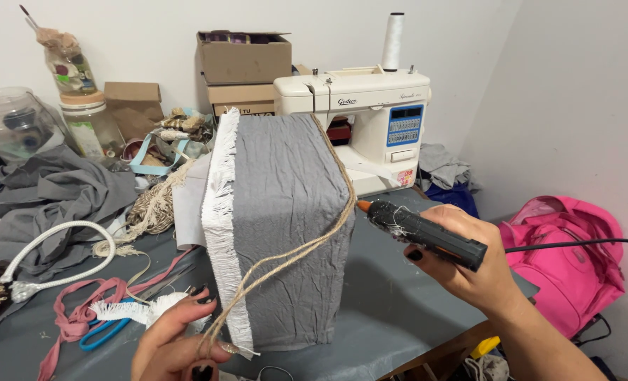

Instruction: Decorating a fabric-covered box by gluing twine along its edges using a hot glue gun

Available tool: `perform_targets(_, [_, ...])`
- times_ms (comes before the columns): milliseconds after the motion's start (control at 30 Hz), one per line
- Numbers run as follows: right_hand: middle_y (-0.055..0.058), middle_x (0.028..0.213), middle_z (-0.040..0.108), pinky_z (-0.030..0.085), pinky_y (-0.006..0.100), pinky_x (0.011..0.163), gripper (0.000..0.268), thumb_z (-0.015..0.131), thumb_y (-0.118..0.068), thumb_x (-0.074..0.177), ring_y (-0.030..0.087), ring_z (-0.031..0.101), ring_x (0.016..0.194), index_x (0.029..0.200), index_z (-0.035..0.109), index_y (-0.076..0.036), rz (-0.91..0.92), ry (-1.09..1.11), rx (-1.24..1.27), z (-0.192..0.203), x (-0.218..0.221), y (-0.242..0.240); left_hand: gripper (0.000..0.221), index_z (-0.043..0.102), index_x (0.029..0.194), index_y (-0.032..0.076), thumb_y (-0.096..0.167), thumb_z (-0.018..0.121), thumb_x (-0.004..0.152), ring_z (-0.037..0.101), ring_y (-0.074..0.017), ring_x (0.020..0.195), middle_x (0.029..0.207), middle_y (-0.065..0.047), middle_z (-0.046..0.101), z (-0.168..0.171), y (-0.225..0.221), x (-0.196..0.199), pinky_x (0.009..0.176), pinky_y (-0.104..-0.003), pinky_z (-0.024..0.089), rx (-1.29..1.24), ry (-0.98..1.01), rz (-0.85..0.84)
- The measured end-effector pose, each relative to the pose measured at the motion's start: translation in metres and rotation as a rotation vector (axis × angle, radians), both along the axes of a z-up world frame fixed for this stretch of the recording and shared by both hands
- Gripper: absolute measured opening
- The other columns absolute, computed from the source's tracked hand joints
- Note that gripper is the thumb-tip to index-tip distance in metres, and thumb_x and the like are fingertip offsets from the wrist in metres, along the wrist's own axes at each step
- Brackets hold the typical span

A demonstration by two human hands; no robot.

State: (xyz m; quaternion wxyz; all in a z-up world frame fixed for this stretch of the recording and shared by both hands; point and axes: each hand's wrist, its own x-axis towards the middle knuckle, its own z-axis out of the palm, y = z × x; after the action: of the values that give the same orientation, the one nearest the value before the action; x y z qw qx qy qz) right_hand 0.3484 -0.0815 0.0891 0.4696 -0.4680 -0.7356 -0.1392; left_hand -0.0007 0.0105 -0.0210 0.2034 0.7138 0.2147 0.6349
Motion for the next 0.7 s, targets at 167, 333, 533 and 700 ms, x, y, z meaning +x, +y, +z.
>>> perform_targets(167, [0.001, 0.081, 0.071, 0.056, 0.032, 0.076, 0.021, 0.066, -0.027, 0.092, 0.022, 0.069, 0.077, 0.086, 0.070, -0.008, -0.003, -0.022, -0.018, -0.002, 0.003, -0.003, 0.045, 0.071, 0.077, 0.015, 0.039, 0.043, 0.102, 0.069, -0.0319, 0.123, 0.117, -0.016, 0.071, 0.006, -0.006, 0.006, 0.111, -0.040, 0.053, 0.067, -0.008, 0.075])
perform_targets(333, [0.000, 0.079, 0.070, 0.055, 0.031, 0.074, 0.020, 0.065, -0.027, 0.093, 0.020, 0.067, 0.074, 0.085, 0.071, -0.009, 0.023, -0.011, -0.004, 0.001, 0.001, -0.003, 0.047, 0.074, 0.076, 0.012, 0.039, 0.045, 0.101, 0.069, -0.0331, 0.125, 0.116, -0.016, 0.071, -0.004, -0.003, 0.001, 0.112, -0.041, 0.052, 0.034, 0.014, 0.034])
perform_targets(533, [0.002, 0.083, 0.071, 0.055, 0.034, 0.077, 0.023, 0.063, -0.029, 0.093, 0.024, 0.067, 0.076, 0.090, 0.069, -0.007, -0.027, -0.055, -0.014, -0.002, 0.005, -0.001, 0.034, 0.082, 0.089, -0.006, 0.021, 0.061, 0.089, 0.069, -0.0210, 0.128, 0.132, -0.019, 0.068, -0.025, 0.009, -0.011, 0.066, -0.020, 0.065, -0.291, 0.002, -0.165])
perform_targets(700, [0.001, 0.085, 0.072, 0.056, 0.034, 0.080, 0.023, 0.063, -0.029, 0.093, 0.024, 0.068, 0.078, 0.088, 0.073, -0.009, -0.034, -0.092, -0.056, -0.006, 0.006, -0.006, 0.044, 0.085, 0.070, 0.010, 0.029, 0.053, 0.093, 0.064, -0.0252, 0.134, 0.129, -0.014, 0.070, -0.022, 0.011, -0.011, 0.072, -0.020, 0.061, -0.160, 0.098, -0.091])
